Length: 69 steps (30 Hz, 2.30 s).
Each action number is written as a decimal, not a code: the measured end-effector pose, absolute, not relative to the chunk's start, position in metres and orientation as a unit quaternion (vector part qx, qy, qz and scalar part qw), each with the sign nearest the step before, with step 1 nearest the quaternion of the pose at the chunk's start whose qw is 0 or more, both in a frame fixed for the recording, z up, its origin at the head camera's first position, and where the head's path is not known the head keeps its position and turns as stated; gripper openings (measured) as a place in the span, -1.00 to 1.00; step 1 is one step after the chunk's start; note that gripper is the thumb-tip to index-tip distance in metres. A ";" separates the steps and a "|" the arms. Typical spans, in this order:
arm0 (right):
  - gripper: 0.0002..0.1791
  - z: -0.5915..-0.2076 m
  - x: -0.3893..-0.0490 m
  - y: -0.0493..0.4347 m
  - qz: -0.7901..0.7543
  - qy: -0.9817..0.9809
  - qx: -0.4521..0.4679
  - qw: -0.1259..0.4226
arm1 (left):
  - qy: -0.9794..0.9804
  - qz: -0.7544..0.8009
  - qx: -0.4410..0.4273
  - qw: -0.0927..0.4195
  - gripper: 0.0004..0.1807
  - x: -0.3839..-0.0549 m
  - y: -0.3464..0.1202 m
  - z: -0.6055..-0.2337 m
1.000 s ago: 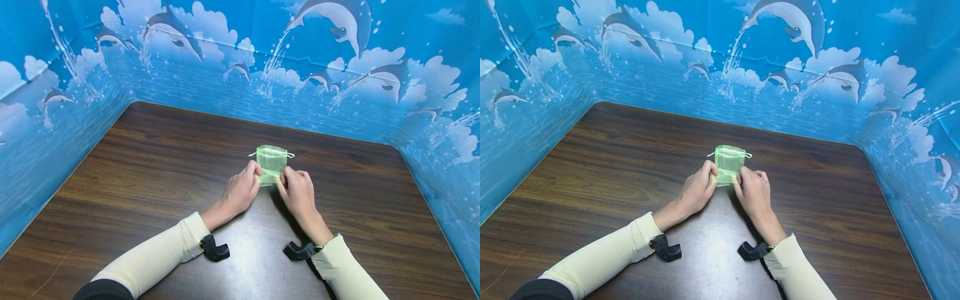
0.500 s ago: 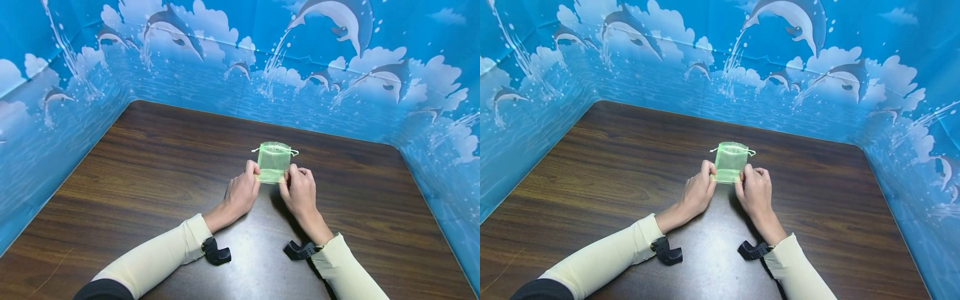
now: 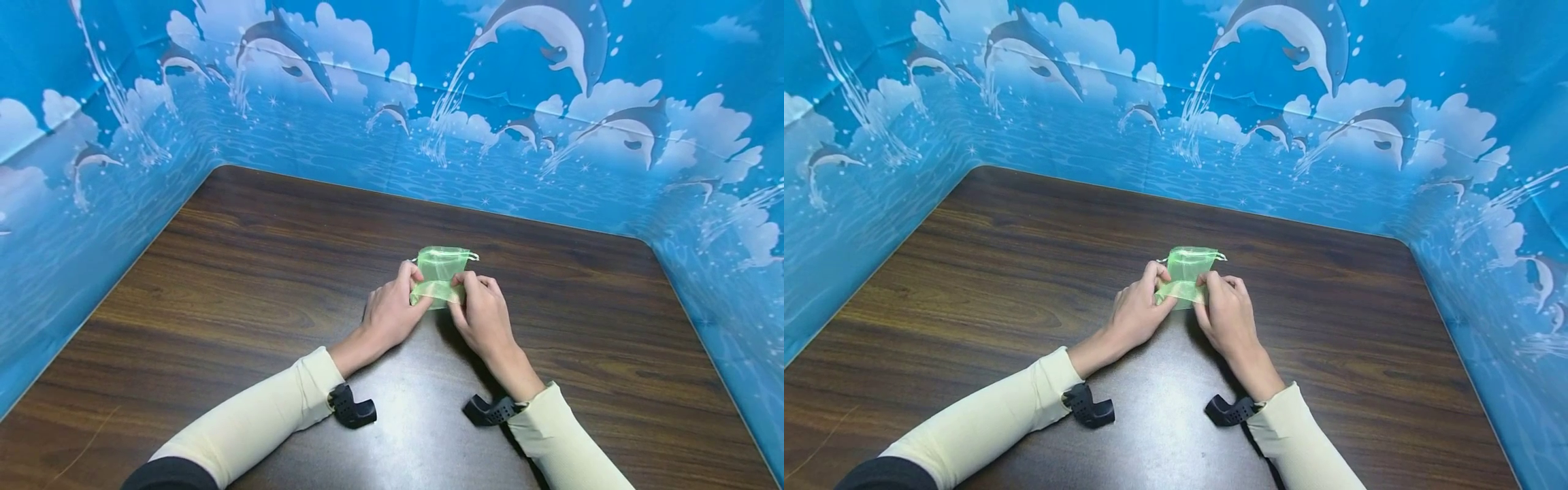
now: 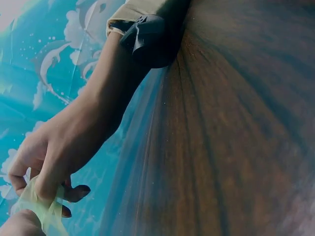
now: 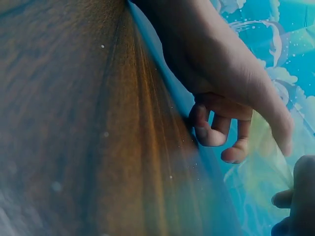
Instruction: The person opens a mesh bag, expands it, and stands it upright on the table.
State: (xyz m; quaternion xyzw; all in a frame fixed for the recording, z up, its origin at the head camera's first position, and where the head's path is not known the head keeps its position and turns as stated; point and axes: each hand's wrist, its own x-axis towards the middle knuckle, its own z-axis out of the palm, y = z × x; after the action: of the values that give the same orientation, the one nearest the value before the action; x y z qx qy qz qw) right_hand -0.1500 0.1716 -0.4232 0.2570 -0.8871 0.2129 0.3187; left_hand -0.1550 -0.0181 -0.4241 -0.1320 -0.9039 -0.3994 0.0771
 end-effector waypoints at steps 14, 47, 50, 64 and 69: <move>-0.85 -0.421 -0.152 0.173 0.194 -0.861 0.327 0.337 | -0.906 -0.394 -0.123 0.094 -0.71 -0.157 -0.018 -0.424; -0.67 -0.419 -0.156 0.178 0.310 -0.866 0.158 0.358 | -0.877 -0.417 -0.169 0.166 -0.72 -0.161 -0.019 -0.421; -0.68 -0.419 -0.156 0.177 0.305 -0.866 0.160 0.361 | -0.883 -0.419 -0.164 0.138 -0.77 -0.162 -0.020 -0.422; -0.69 -0.422 -0.155 0.178 0.279 -0.847 0.253 0.376 | -0.892 -0.410 -0.154 0.112 -0.87 -0.164 -0.020 -0.426; -0.70 -0.423 -0.155 0.178 0.273 -0.837 0.276 0.385 | -0.891 -0.423 -0.134 0.099 -0.95 -0.165 -0.022 -0.426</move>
State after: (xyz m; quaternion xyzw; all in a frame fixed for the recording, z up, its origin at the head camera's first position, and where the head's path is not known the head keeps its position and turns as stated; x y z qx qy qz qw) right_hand -0.1553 0.1780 -0.4234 0.2765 -0.8371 0.2731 0.3850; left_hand -0.1652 -0.0221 -0.4258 -0.1338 -0.8906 -0.4232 0.0993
